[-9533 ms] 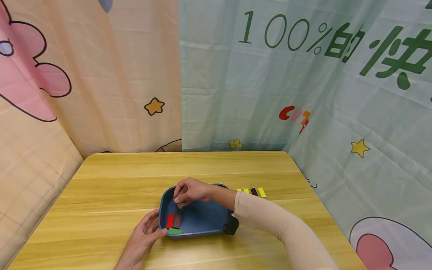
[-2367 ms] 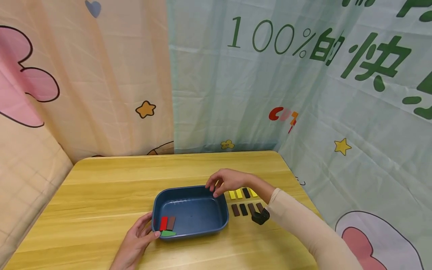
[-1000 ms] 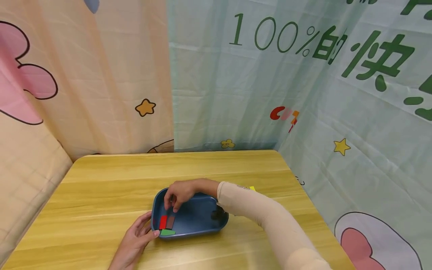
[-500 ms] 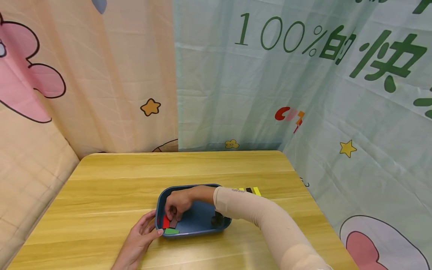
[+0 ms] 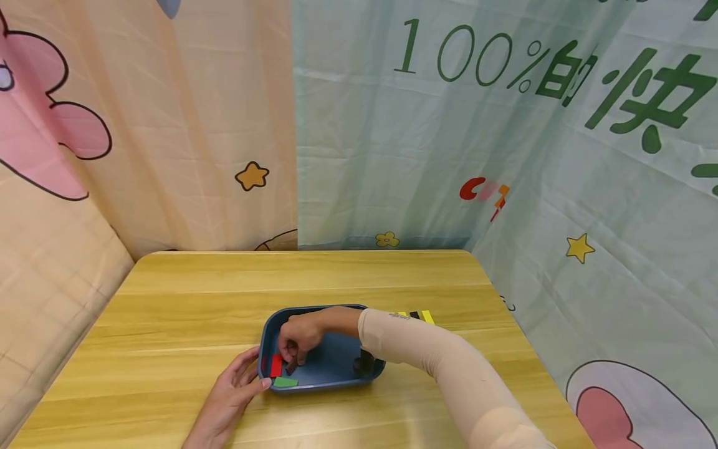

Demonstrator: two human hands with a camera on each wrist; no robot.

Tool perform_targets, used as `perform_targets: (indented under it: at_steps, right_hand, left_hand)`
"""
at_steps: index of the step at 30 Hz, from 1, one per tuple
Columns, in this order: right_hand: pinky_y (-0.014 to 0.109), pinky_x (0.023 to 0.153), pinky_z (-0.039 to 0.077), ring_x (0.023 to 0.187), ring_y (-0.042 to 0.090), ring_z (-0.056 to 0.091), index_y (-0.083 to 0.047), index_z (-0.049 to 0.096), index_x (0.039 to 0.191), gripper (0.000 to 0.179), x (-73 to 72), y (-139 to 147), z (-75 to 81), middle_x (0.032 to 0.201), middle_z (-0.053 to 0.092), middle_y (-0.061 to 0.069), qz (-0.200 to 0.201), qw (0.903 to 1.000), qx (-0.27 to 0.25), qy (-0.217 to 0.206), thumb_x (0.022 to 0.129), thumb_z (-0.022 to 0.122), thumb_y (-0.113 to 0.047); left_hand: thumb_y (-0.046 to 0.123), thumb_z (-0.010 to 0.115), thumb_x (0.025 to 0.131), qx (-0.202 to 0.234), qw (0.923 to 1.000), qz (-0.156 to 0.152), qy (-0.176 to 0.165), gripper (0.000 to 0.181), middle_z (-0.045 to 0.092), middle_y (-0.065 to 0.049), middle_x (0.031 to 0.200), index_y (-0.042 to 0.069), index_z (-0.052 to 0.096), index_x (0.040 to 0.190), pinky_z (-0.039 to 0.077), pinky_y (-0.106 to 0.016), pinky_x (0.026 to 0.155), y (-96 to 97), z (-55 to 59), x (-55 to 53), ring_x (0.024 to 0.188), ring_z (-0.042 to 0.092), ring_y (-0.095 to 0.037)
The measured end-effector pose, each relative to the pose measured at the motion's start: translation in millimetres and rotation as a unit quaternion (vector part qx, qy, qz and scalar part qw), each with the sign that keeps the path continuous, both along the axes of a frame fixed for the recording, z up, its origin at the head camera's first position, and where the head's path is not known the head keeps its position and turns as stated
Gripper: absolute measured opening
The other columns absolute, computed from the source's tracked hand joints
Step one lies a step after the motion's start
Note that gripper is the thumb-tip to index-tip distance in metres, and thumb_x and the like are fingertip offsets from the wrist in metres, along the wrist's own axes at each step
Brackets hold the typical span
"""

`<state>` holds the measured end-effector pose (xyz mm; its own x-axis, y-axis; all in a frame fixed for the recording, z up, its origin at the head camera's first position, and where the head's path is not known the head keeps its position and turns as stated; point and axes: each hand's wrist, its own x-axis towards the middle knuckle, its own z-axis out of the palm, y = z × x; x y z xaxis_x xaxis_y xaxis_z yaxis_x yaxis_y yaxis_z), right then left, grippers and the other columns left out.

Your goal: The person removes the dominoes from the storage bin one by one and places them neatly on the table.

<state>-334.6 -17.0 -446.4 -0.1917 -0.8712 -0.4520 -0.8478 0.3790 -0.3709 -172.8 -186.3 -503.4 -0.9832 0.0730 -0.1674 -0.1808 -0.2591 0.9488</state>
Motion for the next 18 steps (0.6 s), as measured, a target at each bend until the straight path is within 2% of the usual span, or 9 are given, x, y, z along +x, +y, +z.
perform_targets:
  at_steps: [9, 14, 18]
  right_hand:
    - [0.014, 0.073, 0.046, 0.078, 0.002, 0.055, -0.013, 0.079, 0.097, 0.009, -6.3, 11, 18.6, 0.085, 0.065, -0.009, -0.026, 0.9994, -0.023, -0.007, 0.09, 0.082, -0.01]
    - [0.014, 0.073, 0.048, 0.078, 0.002, 0.058, -0.012, 0.081, 0.104, 0.013, -10.9, 26, 22.7, 0.088, 0.068, -0.01, -0.068, 0.9961, -0.055, -0.013, 0.091, 0.081, -0.012]
    - [0.015, 0.071, 0.05, 0.076, 0.003, 0.059, -0.01, 0.08, 0.104, 0.014, -10.1, 39, 26.2, 0.084, 0.068, -0.01, -0.105, 0.9907, -0.082, -0.029, 0.091, 0.081, -0.013]
  left_hand:
    - [-0.007, 0.071, 0.09, -0.004, 0.9999, -0.003, -0.011, 0.073, 0.035, -0.018, 0.158, -0.002, 0.036, 0.154, 0.051, -0.027, 0.094, -2.8, 4.5, -0.4, 0.125, 0.053, -0.016]
    - [-0.009, 0.071, 0.09, -0.001, 0.9999, 0.001, -0.011, 0.074, 0.036, -0.018, 0.157, -0.003, 0.036, 0.154, 0.052, -0.028, 0.094, -0.8, 3.0, -0.6, 0.125, 0.054, -0.017]
    - [-0.008, 0.071, 0.09, -0.001, 0.9999, 0.002, -0.012, 0.073, 0.036, -0.019, 0.157, -0.003, 0.037, 0.154, 0.051, -0.028, 0.094, 0.6, 1.9, -0.6, 0.126, 0.053, -0.019]
